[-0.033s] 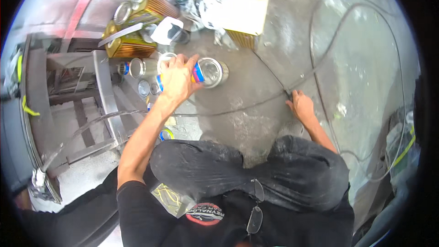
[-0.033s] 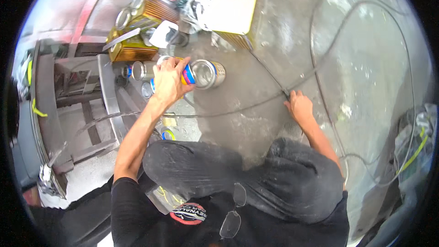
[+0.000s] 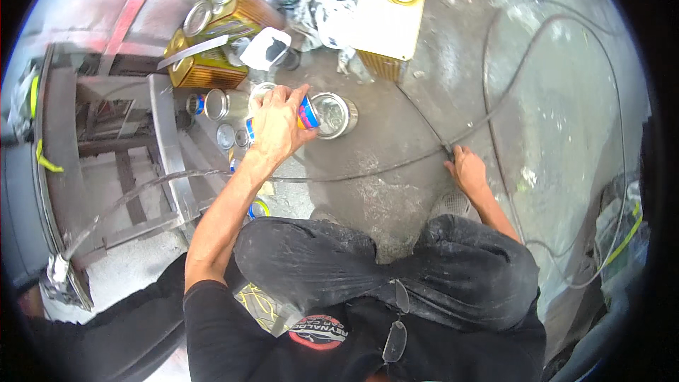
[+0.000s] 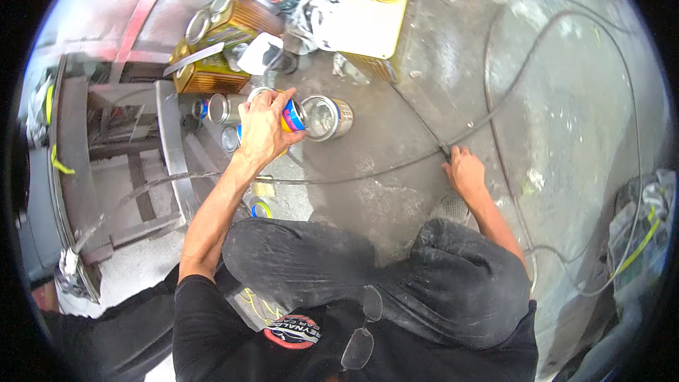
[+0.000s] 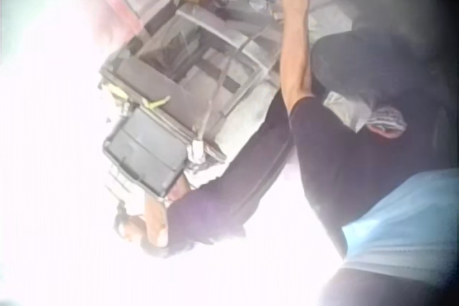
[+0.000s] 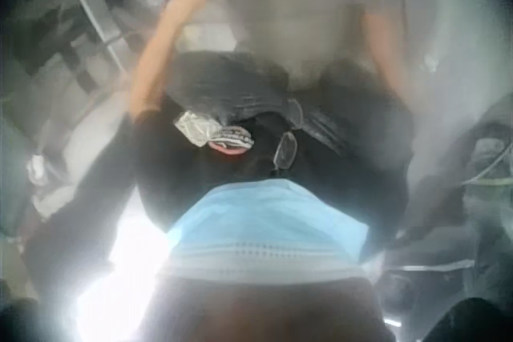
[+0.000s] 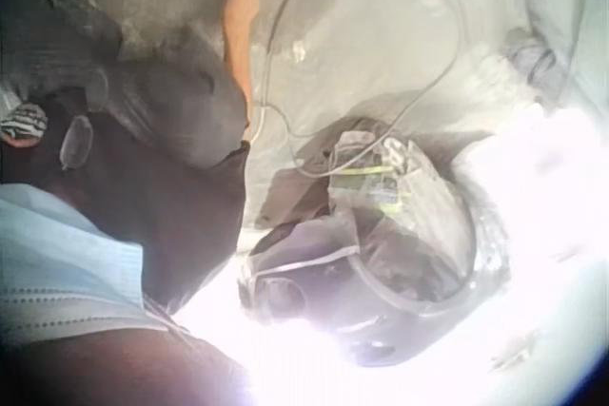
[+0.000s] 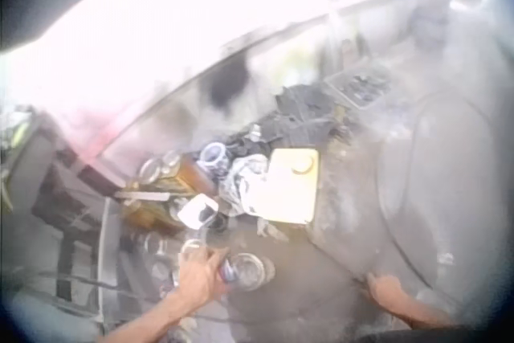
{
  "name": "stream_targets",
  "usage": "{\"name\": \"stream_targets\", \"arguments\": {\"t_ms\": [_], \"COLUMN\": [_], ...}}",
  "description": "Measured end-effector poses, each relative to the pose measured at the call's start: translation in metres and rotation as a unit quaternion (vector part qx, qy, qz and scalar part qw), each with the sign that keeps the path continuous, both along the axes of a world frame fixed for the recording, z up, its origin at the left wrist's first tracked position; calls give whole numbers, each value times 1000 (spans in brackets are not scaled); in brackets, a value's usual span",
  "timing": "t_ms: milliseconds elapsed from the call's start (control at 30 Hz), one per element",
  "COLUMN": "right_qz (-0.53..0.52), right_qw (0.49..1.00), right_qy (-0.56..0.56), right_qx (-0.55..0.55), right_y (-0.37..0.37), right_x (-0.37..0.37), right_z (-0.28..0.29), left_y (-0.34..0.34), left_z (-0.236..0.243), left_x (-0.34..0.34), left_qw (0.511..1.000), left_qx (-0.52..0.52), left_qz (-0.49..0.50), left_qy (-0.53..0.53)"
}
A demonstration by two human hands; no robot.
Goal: The person pries open paint cans using a metal rod, pours liquids between the cans, stirs the paint with a metal ruler, and pours the mixture into the reservoir of a paint spray gun.
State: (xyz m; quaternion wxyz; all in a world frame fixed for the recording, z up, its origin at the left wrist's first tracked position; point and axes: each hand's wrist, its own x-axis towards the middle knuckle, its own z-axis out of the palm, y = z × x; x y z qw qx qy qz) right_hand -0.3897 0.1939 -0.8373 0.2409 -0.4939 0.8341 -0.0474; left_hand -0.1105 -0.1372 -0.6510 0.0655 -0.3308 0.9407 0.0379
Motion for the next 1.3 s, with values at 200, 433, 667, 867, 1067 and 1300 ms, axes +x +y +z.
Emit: {"name": "stream_targets", "arguments": {"t_ms": [200, 433, 667, 867, 1067, 1300], "right_qz": [-43, -29, -87, -32, 125, 305], "right_qw": [992, 984, 973, 985, 981, 933], "right_qy": [-88, -110, -176, -159, -109, -57], "right_qx": [-74, -136, -122, -64, -100, -182], "right_y": [6, 45, 45, 11, -61, -149], "right_x": [7, 0, 19, 4, 20, 56], "right_z": [-6, 27, 114, 171, 226, 236], "left_y": [-41, -112, -178, -194, -106, 22], "left_z": [48, -15, -90, -117, -82, -90], "left_x": [67, 129, 109, 119, 128, 153], "left_qw": [961, 866, 871, 862, 812, 930], "left_qx": [-64, -103, -8, 102, 30, -18], "left_qz": [179, 371, 420, 457, 415, 298], "left_qy": [202, 319, 256, 194, 409, 212]}}
